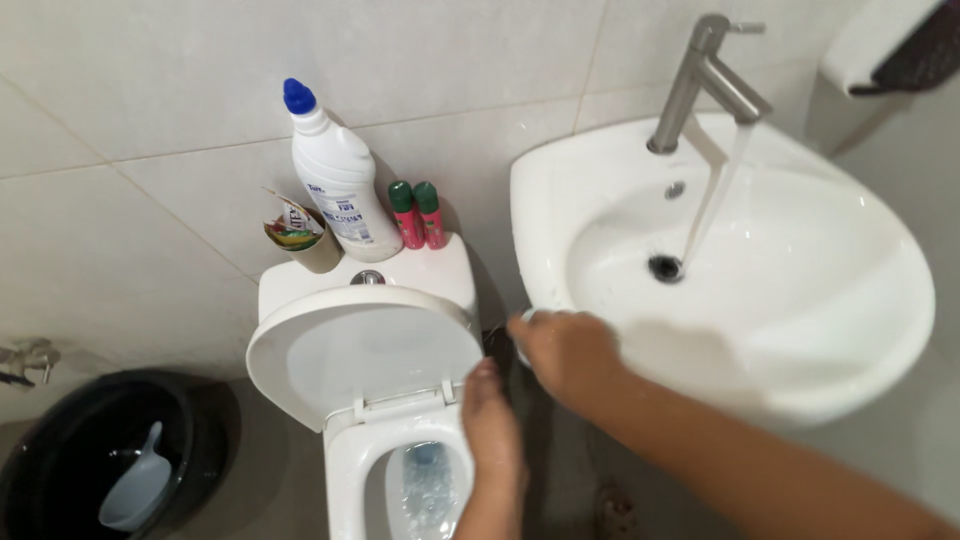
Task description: The person scrubs a white bathroom sink with a sponge under running water, then rinses the sponge and their hands. The sink is cleaned thoroughly, and the faucet is turned off at the end.
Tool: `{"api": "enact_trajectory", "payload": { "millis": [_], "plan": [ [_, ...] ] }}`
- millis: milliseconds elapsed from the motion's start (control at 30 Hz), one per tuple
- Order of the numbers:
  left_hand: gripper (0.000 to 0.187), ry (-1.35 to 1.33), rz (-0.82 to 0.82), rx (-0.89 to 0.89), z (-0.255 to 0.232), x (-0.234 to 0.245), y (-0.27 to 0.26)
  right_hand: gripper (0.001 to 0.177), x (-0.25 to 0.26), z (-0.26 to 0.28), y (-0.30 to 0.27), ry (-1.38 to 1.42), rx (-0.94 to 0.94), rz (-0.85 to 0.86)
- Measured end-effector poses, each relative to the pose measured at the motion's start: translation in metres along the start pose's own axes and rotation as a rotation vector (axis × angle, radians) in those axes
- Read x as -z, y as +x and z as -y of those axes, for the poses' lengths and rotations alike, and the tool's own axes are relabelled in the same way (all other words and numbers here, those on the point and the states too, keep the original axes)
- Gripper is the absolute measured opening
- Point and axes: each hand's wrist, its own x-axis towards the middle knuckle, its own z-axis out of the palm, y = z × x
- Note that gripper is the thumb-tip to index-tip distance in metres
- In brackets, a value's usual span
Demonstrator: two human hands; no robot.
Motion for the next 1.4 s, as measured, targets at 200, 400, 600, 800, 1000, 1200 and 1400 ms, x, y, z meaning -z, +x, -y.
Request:
{"api": "enact_trajectory", "payload": {
  "millis": [200,400,600,800,1000,1200,1400],
  "plan": [
    [0.066,0.287,0.116,-0.145,-0.013,-0.072,0.007,0.02,-0.047,-0.097,0.159,-0.113,0.015,0.085],
    [0.085,0.706,0.059,-0.409,-0.041,-0.121,0.026,0.03,-0.047,-0.142,0.19,0.057,-0.107,-0.03],
    [0.084,0.978,-0.098,-0.552,-0.058,-0.149,0.034,0.036,-0.015,-0.212,0.185,0.139,-0.344,0.088],
    [0.06,0.779,-0.166,-0.768,-0.068,-0.178,0.036,0.032,-0.023,-0.179,0.128,0.224,-0.096,0.023],
    [0.05,0.108,-0.052,-0.364,-0.061,-0.238,0.029,0.037,0.022,-0.314,0.099,0.35,-0.436,-0.123],
    [0.03,-0.5,0.108,0.395,0.01,-0.316,0.054,0.028,0.055,-0.381,0.07,-0.059,-0.551,-0.213],
    [0.028,-0.716,-0.144,0.569,0.038,-0.335,0.073,0.041,0.04,-0.307,0.008,0.118,-0.421,0.365]
  ]
}}
